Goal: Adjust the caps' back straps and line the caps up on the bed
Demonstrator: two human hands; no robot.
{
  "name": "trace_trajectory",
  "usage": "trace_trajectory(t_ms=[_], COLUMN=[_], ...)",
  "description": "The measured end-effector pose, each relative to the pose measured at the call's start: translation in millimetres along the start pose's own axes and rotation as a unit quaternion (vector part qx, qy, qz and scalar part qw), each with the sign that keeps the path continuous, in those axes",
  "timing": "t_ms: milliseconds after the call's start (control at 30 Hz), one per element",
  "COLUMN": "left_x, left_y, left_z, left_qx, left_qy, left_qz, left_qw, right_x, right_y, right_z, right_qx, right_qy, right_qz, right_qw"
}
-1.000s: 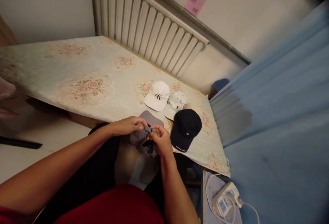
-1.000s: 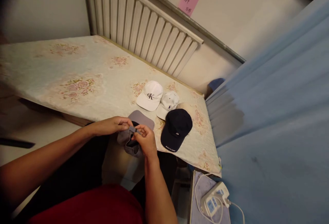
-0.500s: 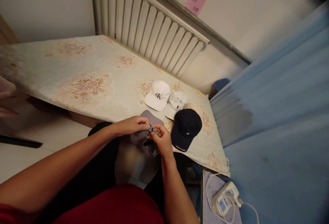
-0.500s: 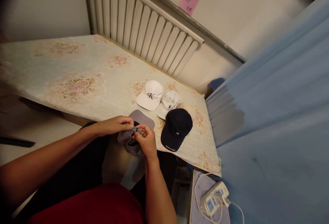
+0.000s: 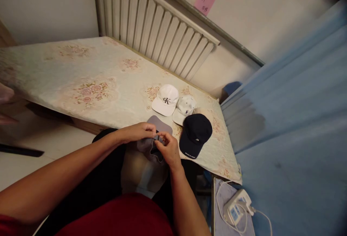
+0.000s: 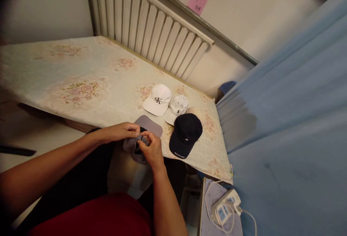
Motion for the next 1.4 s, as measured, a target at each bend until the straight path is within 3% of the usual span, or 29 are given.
trace_trajectory(t_ms=[133, 367, 800, 1000, 1233, 1400], left_x=[-0.7, -6.3, -7.4, -6.6, -2.9, -1.4], left_y=[-2.2, -5.4, -2.9, -2.8, -2.5, -1.9], left_z=[4.4, 4.2, -1.6, -1.7, -1.8, -6.3], left_qx=[-0.011, -0.017, -0.013, -0.009, -0.007, -0.007], left_qy=[0.015, 0.019, -0.008, 0.002, -0.01, -0.022], left_qz=[-0.015, -0.032, -0.012, -0.017, -0.037, -0.048], left_qw=[1.0, 0.999, 1.0, 1.0, 0.999, 0.999], right_x=[-2.5, -2.2, 0.4, 4.4, 9.7, 11.0], right_y=[-2.0, -2.7, -1.7, 2.7, 6.3, 5.8], right_z=[-5.6, -6.0, -0.6, 9.9, 16.0, 14.1], right_qx=[-0.021, -0.015, -0.009, 0.052, 0.098, 0.108], right_qy=[-0.047, -0.039, -0.022, 0.07, 0.212, 0.223], right_qz=[0.014, 0.015, -0.006, -0.048, -0.095, -0.092], right_qw=[0.999, 0.999, 1.0, 0.995, 0.968, 0.964])
Point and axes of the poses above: each hand's wrist, its own y-axis towards the middle knuckle, its own x-axis out of the palm, z = x × y, the point moved 5 cm from there along y, towards the middle knuckle
